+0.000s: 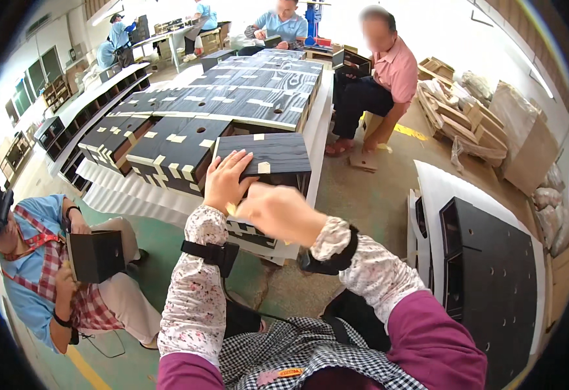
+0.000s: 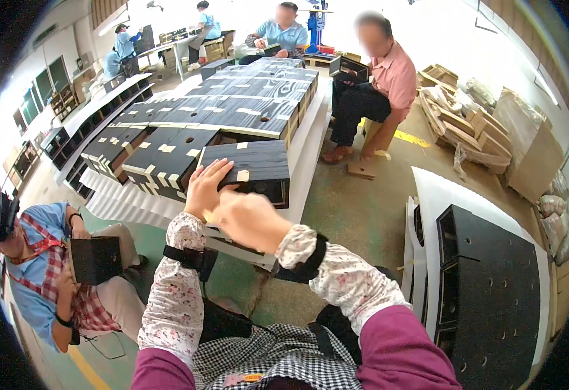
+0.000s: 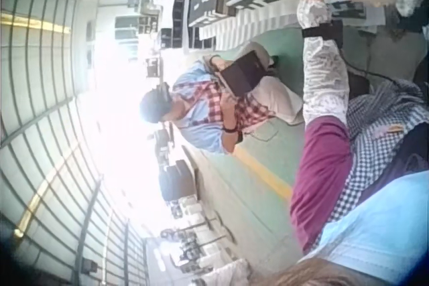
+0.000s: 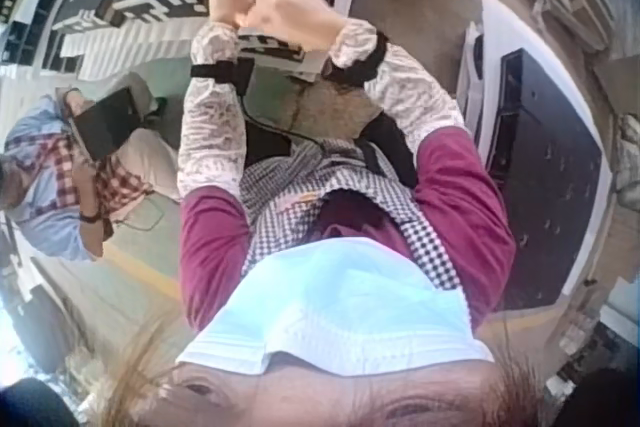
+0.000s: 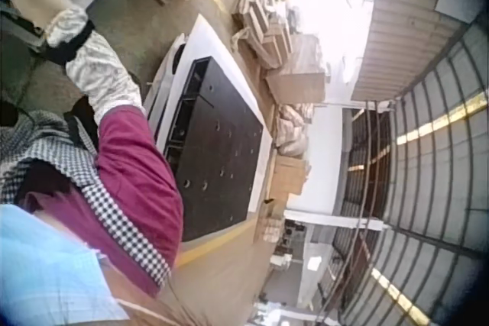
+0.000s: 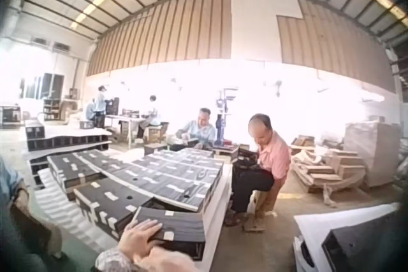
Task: The person applies yellow tape to the edges of small, dark wooden drawer components in a workshop. They pick up each drawer, apply tape to the corners and edges, and then place the finished unit onto a stack on the table. The process is repeated for multiple drawer units.
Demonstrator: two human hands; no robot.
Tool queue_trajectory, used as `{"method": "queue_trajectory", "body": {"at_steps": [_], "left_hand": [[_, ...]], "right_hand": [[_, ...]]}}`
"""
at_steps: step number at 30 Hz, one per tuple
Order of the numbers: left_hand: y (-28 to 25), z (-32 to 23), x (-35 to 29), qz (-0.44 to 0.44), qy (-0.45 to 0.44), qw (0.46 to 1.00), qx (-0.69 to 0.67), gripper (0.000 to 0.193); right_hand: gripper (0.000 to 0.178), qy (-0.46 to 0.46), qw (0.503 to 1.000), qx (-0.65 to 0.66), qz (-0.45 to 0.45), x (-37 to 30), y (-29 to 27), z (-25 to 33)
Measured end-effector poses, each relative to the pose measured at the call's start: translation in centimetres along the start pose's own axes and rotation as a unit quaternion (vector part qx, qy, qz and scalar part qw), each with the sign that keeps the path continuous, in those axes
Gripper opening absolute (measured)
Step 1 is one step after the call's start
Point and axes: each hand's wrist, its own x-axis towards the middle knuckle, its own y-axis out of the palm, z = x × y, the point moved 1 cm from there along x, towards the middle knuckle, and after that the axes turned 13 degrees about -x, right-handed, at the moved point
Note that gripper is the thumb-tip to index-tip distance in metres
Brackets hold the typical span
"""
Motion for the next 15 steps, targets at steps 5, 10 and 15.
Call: {"method": "queue_trajectory", "body": {"at_steps": [5, 10, 15], "left_hand": [[0.4, -0.7, 0.2, -0.007, -0.004, 1.0, 0.018, 0.048], [0.6, -0.7, -0.2, -0.006, -0.011, 1.0, 0.027, 0.047], [0.2, -0.8, -0.1, -0.01, -0.002, 1.0, 0.026, 0.047]], "right_hand": [[0.009, 0.17, 0.971, -0.162, -0.037, 2.6, 1.2, -6.6], [0.013, 0.131, 0.978, -0.135, 0.09, 0.6, 4.2, -6.2], [0.017, 0.111, 0.979, -0.022, 0.169, 1.1, 1.1, -5.9]]}}
